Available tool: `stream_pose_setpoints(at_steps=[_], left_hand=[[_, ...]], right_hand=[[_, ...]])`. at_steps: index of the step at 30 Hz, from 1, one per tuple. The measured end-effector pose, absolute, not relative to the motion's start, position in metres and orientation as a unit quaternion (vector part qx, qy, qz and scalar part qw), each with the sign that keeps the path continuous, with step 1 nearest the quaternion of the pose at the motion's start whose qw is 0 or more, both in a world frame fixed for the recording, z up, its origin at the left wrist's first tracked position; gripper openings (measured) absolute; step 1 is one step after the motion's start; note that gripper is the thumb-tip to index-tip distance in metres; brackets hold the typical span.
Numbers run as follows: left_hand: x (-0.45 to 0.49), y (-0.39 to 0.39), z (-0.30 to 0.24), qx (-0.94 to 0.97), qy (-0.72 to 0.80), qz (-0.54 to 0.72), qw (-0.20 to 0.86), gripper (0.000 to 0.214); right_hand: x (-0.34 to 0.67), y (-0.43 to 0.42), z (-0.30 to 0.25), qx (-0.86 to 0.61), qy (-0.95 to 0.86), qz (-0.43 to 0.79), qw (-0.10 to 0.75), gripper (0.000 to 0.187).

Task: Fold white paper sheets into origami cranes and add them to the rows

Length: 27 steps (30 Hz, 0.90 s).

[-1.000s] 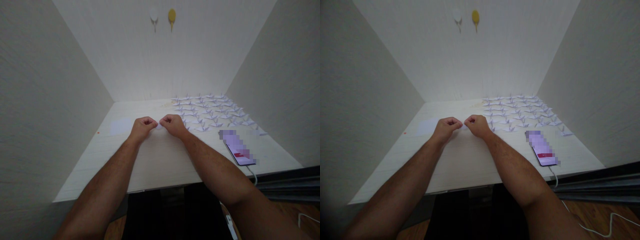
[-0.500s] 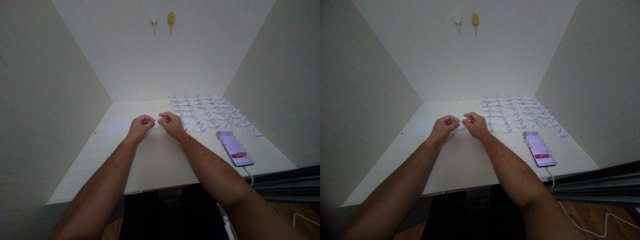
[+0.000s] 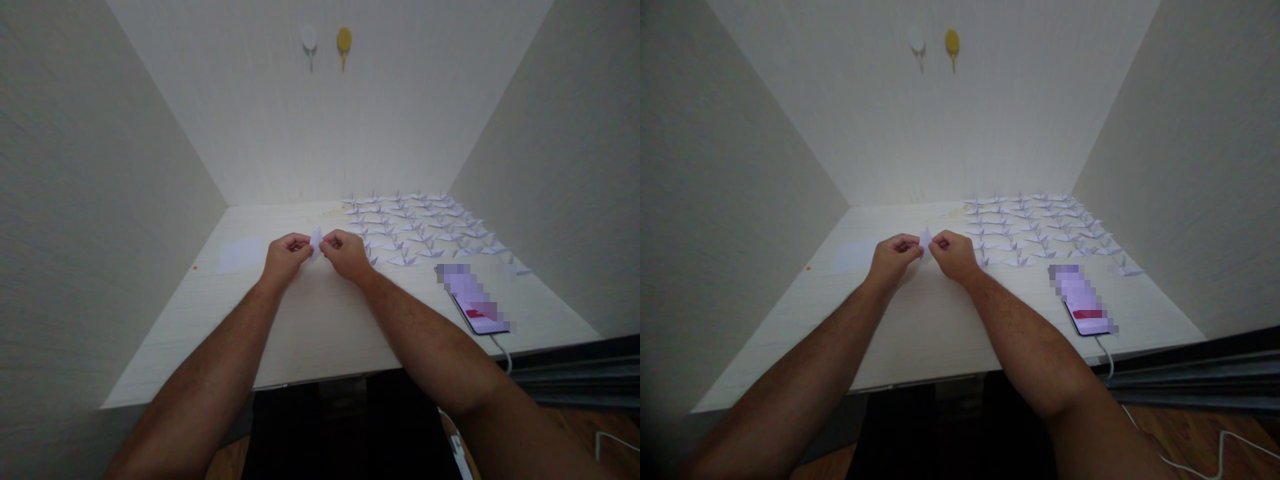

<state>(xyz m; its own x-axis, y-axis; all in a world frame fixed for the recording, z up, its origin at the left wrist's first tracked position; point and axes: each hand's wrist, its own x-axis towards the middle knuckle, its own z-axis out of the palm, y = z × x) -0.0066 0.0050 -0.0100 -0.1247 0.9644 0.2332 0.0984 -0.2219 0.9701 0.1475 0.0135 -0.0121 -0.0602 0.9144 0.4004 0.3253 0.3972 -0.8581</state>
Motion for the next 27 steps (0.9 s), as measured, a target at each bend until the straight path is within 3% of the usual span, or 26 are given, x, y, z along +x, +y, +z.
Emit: stream_pose_setpoints(at_steps=[14,27], left_hand=[[-0.0069,0.0020,-0.0057,0.545,0.510,0.534,0.397,0.015],[0.0020,-0.0013,-0.0065,0.523,0.546,0.518,0.400,0.014]], right_hand=[[0.1484,0.0100,-0.0087,-0.467,-0.693,0.240,0.494,0.011],[0.1505,0.0073,-0.0124,-0.439,-0.781,0.081,0.436,0.015]])
